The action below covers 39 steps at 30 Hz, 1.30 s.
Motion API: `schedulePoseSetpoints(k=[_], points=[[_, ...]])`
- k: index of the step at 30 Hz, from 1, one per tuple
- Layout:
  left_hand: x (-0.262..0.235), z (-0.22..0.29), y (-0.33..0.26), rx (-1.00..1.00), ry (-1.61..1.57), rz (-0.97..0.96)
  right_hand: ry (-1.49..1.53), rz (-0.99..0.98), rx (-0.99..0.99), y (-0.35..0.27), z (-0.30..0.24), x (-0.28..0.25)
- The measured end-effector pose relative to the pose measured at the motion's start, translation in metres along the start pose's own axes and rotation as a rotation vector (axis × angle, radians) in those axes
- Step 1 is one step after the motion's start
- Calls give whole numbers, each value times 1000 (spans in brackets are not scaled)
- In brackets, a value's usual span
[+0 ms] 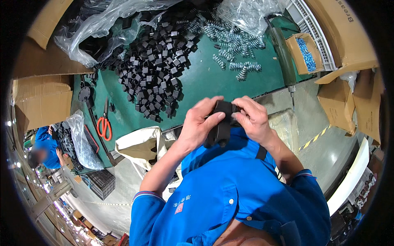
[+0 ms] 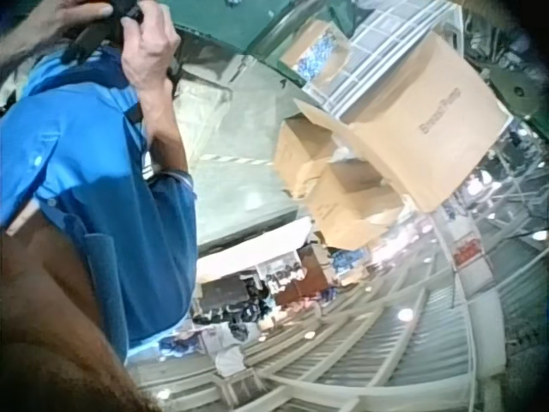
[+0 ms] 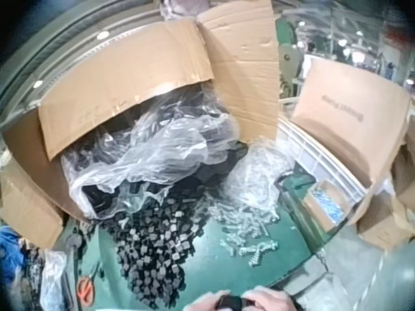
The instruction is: The person repeatedly picks small black plastic components and metal springs from a table, inserts them into a circular black housing, and uses a green electric screwdriver to fasten them. The person places the assembled units into a white tote bag and continues the cycle with additional parts.
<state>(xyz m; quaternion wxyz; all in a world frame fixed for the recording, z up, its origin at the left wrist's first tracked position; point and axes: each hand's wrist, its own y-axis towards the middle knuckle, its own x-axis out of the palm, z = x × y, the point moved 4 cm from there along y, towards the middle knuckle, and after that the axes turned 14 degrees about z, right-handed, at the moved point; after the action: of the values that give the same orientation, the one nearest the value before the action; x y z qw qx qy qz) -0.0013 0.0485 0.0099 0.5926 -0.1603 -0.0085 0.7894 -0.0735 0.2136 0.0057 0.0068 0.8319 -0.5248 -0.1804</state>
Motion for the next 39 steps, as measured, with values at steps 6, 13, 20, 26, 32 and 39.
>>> schedulePoseSetpoints(k=[6,13,20,26,32,39], points=[[33,26,36,595,711,122,-258,236,-118,7,52,2],[36,-7,50,463,669,69,-410,208,-199,11,57,4],[47,1,50,410,899,3,-442,68,-237,19,60,2],[48,2,49,545,895,19,-432,76,-232,18,66,3],[43,-8,53,512,701,5,-408,115,-186,15,67,6],[44,-5,56,563,706,-47,-406,106,-186,14,67,5]])
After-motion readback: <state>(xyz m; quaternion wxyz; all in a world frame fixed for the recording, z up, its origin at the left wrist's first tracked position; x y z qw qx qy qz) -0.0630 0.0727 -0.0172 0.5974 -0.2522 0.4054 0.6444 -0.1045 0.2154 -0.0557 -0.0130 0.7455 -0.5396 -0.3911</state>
